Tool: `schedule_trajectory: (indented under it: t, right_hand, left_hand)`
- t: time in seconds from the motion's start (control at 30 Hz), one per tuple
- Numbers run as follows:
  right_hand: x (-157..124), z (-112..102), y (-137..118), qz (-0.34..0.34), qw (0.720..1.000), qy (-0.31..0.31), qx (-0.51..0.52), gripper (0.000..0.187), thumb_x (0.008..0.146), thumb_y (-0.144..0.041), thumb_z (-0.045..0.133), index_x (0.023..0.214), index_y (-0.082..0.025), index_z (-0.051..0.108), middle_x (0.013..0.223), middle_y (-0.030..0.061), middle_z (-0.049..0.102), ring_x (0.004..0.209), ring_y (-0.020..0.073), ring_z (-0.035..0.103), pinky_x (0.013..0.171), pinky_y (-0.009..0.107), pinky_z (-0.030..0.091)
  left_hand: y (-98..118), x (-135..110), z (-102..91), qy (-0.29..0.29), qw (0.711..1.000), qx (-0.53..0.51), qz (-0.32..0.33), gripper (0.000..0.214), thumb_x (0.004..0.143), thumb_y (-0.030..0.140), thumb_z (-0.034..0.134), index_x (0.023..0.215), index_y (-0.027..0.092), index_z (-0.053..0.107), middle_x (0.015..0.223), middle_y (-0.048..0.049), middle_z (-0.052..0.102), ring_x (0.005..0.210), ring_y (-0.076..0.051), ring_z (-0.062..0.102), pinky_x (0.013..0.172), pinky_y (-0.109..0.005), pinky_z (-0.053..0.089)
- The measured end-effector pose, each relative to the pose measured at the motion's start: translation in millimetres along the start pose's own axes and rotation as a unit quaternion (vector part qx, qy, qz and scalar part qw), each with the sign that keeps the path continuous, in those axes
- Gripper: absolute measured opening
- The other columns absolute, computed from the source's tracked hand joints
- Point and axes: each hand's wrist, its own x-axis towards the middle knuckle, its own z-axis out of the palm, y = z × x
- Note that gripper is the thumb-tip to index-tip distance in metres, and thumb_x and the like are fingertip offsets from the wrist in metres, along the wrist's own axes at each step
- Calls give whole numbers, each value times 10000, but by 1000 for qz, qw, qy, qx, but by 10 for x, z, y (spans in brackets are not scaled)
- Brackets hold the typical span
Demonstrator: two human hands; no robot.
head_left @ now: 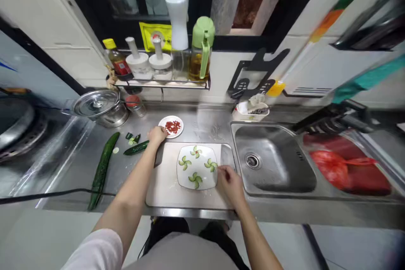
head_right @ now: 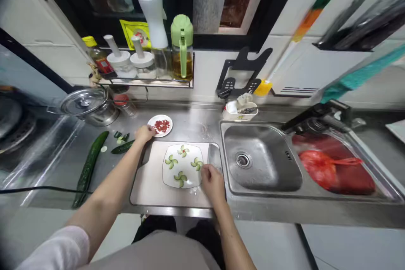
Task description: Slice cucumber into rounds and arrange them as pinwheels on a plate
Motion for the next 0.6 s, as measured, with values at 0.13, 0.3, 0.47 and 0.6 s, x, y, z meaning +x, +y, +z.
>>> schedule_trajectory:
  t: [0.13, 0.3, 0.47, 0.6]
  right_hand:
    - [-17, -13, -51, -3, 1000, 2, -2, 276, 859, -408, 460, 814, -201, 637, 655, 18, 645, 590, 157, 560, 582, 250, 400]
    - [-1, 18, -48, -6, 1000, 4, 1, 300, 860, -437, 462, 799, -202, 638, 568, -11, 559, 544, 149, 507, 560, 252, 379]
    - [22, 74, -55, -5, 1000, -4, 26, 300, 864, -451, 477, 802, -197, 623, 559, -28, 510, 522, 131, 455, 542, 247, 353]
    - [80, 97, -141, -11, 999, -10, 45, 270, 857, -433, 500, 790, -200, 619, 544, -42, 459, 529, 127, 448, 548, 244, 355]
  left_hand:
    - [-59, -21, 2, -29, 988, -152, -13, 48, 587, 180, 658, 629, 170, 636, 691, -57, 690, 803, -242, 655, 743, -307, 456]
    - [-47, -115, 26, -18, 966, -259, -15, 125, 605, 229, 654, 702, 165, 608, 617, 11, 629, 615, -131, 603, 630, -227, 455]
    - [48, -328, -14, -20, 895, -445, 10, 297, 538, 284, 740, 759, 164, 582, 604, 27, 606, 586, -113, 593, 630, -229, 466]
    - [191, -612, -26, -73, 867, -491, 38, 375, 502, 299, 791, 788, 158, 593, 658, 8, 638, 656, -125, 623, 717, -269, 487]
